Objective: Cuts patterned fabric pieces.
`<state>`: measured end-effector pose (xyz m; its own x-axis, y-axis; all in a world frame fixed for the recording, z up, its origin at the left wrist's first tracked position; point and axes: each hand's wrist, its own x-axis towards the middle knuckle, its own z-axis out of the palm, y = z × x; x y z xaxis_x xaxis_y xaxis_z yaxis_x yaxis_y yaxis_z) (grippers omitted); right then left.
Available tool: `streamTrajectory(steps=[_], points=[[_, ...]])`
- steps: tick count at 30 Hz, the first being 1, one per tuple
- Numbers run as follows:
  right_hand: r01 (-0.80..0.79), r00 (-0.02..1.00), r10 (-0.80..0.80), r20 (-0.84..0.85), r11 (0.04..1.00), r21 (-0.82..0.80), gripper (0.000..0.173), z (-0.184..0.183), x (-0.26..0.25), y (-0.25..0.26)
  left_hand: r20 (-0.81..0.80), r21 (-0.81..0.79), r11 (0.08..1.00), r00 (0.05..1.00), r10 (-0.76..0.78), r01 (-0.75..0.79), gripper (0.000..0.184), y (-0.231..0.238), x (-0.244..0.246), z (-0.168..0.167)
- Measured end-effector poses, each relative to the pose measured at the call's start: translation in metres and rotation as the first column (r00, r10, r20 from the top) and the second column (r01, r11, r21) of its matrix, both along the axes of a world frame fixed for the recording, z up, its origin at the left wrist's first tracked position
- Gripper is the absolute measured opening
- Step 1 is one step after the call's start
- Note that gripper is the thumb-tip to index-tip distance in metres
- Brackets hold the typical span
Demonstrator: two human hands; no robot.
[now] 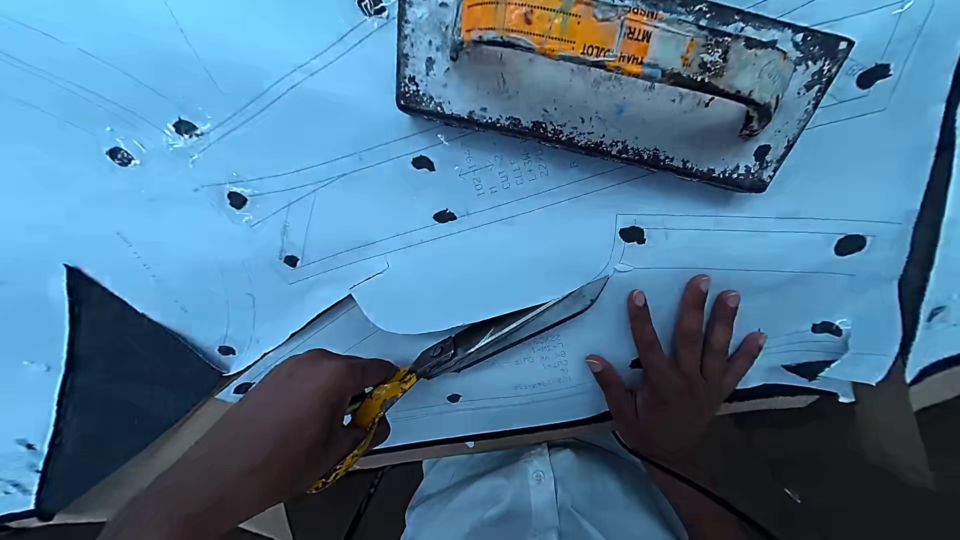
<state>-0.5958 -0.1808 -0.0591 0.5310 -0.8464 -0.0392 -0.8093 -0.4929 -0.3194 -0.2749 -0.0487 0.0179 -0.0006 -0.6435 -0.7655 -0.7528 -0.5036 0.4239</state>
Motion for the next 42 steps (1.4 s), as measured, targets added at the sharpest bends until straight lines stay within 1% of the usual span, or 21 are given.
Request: streamTrajectory(steps=[3, 8, 10, 15, 17, 19, 21, 23, 26, 28, 32, 36, 39, 42], points=[[-0.004, 1.000, 0.004, -0.013, 1.000, -0.005, 0.069, 0.001, 0.000, -0.003, -0.039, 0.034, 0.999, 0.999, 0.021, -0.019, 0.022, -0.004, -0.001, -0.003], [0.004, 1.000, -0.004, -0.014, 1.000, 0.003, 0.068, 0.002, 0.002, -0.004, -0.078, 0.025, 0.999, 0.996, 0.034, -0.032, 0.017, -0.001, -0.004, -0.010], [0.003, 1.000, -0.003, -0.018, 1.000, 0.006, 0.069, 0.004, 0.001, -0.003, -0.098, 0.056, 0.997, 0.993, 0.059, -0.054, 0.017, -0.001, -0.006, -0.009], [-0.006, 1.000, 0.006, -0.028, 1.000, 0.006, 0.068, 0.003, 0.001, -0.003, -0.083, 0.044, 0.997, 0.995, 0.060, -0.057, 0.017, 0.001, -0.011, -0.008], [-0.011, 0.999, 0.013, -0.050, 0.999, 0.045, 0.067, 0.010, 0.001, -0.006, -0.054, 0.039, 0.996, 0.996, 0.076, -0.074, 0.016, 0.004, -0.018, -0.005], [-0.029, 0.996, 0.034, -0.084, 0.998, 0.062, 0.065, 0.025, 0.001, -0.019, -0.029, 0.036, 0.994, 0.994, 0.101, -0.100, 0.017, 0.007, -0.024, -0.004], [-0.087, 0.994, 0.090, -0.058, 0.995, 0.049, 0.066, 0.035, -0.001, -0.038, -0.020, 0.014, 0.993, 0.992, 0.121, -0.120, 0.018, 0.013, -0.029, -0.003], [-0.164, 0.986, 0.164, -0.024, 0.986, -0.001, 0.069, 0.029, -0.005, -0.057, -0.012, 0.011, 0.989, 0.989, 0.149, -0.149, 0.020, 0.015, -0.034, -0.003], [-0.277, 0.960, 0.278, -0.044, 0.960, 0.033, 0.075, 0.010, -0.010, -0.073, 0.001, 0.040, 0.983, 0.983, 0.181, -0.181, 0.021, 0.015, -0.040, 0.002], [-0.310, 0.949, 0.311, -0.054, 0.950, 0.039, 0.075, 0.005, -0.009, -0.075, 0.020, 0.014, 0.982, 0.982, 0.186, -0.187, 0.022, 0.015, -0.042, 0.003], [-0.318, 0.945, 0.321, -0.062, 0.947, 0.052, 0.074, 0.006, -0.008, -0.075, 0.007, 0.021, 0.976, 0.976, 0.219, -0.219, 0.020, 0.018, -0.046, 0.006], [-0.318, 0.943, 0.324, -0.072, 0.945, 0.075, 0.075, 0.007, -0.008, -0.075, -0.003, 0.103, 0.961, 0.966, 0.259, -0.257, 0.022, 0.016, -0.047, 0.009], [-0.316, 0.945, 0.321, -0.065, 0.946, 0.075, 0.076, 0.007, -0.009, -0.075, -0.015, 0.104, 0.959, 0.964, 0.266, -0.263, 0.022, 0.018, -0.048, 0.011], [-0.318, 0.944, 0.323, -0.068, 0.945, 0.076, 0.076, 0.007, -0.009, -0.075, -0.021, 0.057, 0.962, 0.963, 0.269, -0.268, 0.020, 0.022, -0.056, 0.012]])
